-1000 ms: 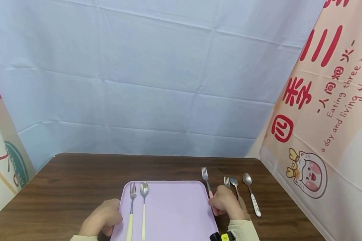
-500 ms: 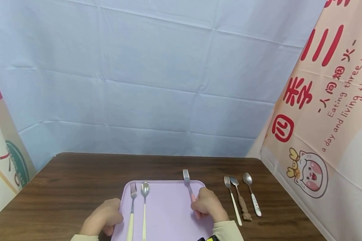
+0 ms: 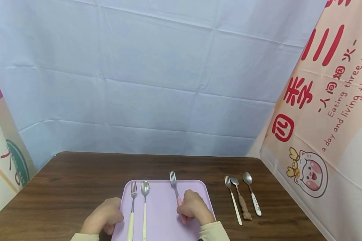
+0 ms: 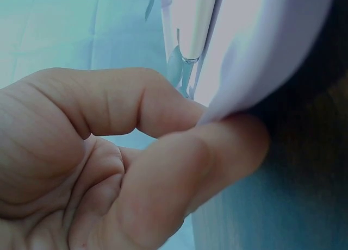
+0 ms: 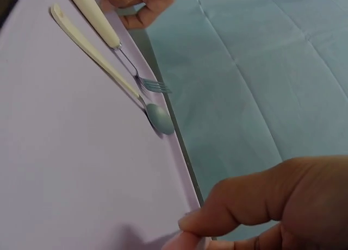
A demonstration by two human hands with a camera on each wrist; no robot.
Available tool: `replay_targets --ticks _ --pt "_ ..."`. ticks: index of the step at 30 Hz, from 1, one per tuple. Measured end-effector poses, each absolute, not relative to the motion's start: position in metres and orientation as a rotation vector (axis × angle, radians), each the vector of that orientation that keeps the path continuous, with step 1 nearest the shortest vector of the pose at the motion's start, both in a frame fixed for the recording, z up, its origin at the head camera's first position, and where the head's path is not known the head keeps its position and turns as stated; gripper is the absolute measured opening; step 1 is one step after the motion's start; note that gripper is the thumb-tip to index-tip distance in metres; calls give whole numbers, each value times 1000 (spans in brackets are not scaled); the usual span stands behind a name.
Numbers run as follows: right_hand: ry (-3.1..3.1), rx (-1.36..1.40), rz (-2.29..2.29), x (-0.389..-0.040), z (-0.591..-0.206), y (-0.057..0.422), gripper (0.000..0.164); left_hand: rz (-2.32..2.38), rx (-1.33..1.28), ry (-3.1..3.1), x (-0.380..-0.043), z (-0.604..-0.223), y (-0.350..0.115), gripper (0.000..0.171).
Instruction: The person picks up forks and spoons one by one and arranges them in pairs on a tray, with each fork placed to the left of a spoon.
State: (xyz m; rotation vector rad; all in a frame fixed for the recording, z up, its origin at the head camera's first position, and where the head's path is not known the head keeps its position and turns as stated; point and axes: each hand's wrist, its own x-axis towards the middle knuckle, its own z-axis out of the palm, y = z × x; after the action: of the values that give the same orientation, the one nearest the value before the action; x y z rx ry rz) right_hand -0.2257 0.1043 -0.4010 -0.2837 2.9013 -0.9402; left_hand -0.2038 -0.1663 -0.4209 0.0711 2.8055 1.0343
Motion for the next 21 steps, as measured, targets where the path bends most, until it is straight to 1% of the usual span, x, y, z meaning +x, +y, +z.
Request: replay_targets --ticks 12,21 --pt "2874 -281 -883 -216 -408 76 10 1014 74 2829 -203 -420 -166 9" --pt "2840 -288 -901 -208 -409 63 10 991 68 2818 -205 -421 -166 7"
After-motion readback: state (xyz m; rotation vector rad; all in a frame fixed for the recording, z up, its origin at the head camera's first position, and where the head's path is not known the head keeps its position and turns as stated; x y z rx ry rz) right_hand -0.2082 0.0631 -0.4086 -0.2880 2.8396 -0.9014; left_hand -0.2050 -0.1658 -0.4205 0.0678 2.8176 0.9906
